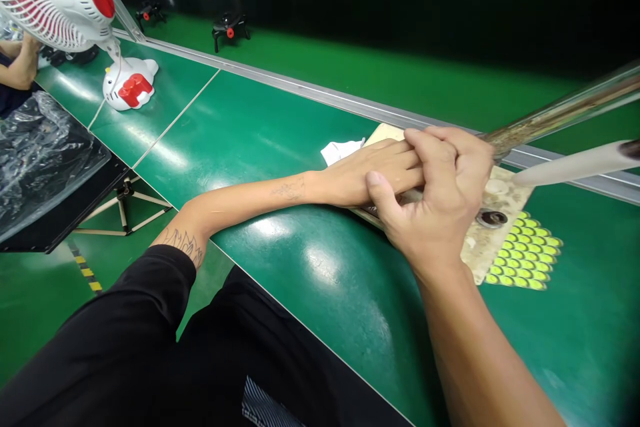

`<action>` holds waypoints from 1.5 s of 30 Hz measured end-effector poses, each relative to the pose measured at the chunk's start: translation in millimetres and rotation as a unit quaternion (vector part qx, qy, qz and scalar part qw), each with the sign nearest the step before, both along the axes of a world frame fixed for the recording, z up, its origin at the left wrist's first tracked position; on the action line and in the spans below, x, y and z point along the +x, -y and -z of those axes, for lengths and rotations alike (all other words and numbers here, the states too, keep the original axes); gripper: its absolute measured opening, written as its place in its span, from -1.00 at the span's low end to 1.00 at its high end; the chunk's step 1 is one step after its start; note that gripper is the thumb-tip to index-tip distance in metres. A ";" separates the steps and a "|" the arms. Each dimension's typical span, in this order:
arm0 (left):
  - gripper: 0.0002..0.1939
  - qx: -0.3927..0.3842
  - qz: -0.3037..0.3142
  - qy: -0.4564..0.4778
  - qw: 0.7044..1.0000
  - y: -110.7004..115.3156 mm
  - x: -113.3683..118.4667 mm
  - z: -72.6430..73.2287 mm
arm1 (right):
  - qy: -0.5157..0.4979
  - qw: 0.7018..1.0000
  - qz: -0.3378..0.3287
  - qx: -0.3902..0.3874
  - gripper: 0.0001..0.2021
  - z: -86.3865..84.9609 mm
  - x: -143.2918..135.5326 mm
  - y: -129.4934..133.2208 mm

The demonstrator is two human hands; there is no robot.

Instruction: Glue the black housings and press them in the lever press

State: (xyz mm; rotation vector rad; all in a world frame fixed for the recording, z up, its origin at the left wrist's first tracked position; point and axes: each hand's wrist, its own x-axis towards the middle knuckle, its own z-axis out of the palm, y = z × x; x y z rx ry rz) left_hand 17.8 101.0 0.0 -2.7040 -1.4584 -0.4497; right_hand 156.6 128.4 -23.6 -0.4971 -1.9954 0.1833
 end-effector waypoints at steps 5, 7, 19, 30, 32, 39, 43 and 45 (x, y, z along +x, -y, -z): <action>-0.70 -0.002 -0.004 -0.007 1.000 1.5 0.9 -2.7 | 0.006 1.000 -0.004 0.007 -0.36 0.4 1.2 -0.5; -0.68 -0.002 -0.007 -0.007 1.000 1.3 1.5 -2.8 | 0.011 1.000 -0.010 -0.001 -0.36 -1.7 2.5 1.1; -0.71 -0.018 -0.013 -0.019 1.000 3.2 1.8 -6.4 | 0.067 0.997 0.003 -0.049 -0.44 -10.8 6.2 8.2; -0.69 -0.002 -0.015 -0.029 0.999 1.9 0.4 -4.4 | 0.036 0.999 0.003 -0.038 -0.43 -9.3 2.7 7.8; -0.67 -0.001 -0.015 -0.025 1.000 1.9 -0.1 -4.8 | 0.039 0.998 0.002 -0.049 -0.44 -10.6 2.9 8.7; -0.67 0.003 -0.008 -0.017 1.000 0.6 -1.0 -3.4 | 0.037 0.998 0.002 -0.048 -0.44 -11.7 2.6 10.0; -0.68 0.020 -0.008 -0.005 1.000 -0.6 -1.8 1.1 | 0.038 0.998 0.004 -0.047 -0.45 -11.6 2.9 9.9; -0.68 0.024 -0.007 -0.002 1.000 -1.2 -2.2 3.0 | 0.042 0.998 0.005 -0.047 -0.45 -11.0 3.2 9.4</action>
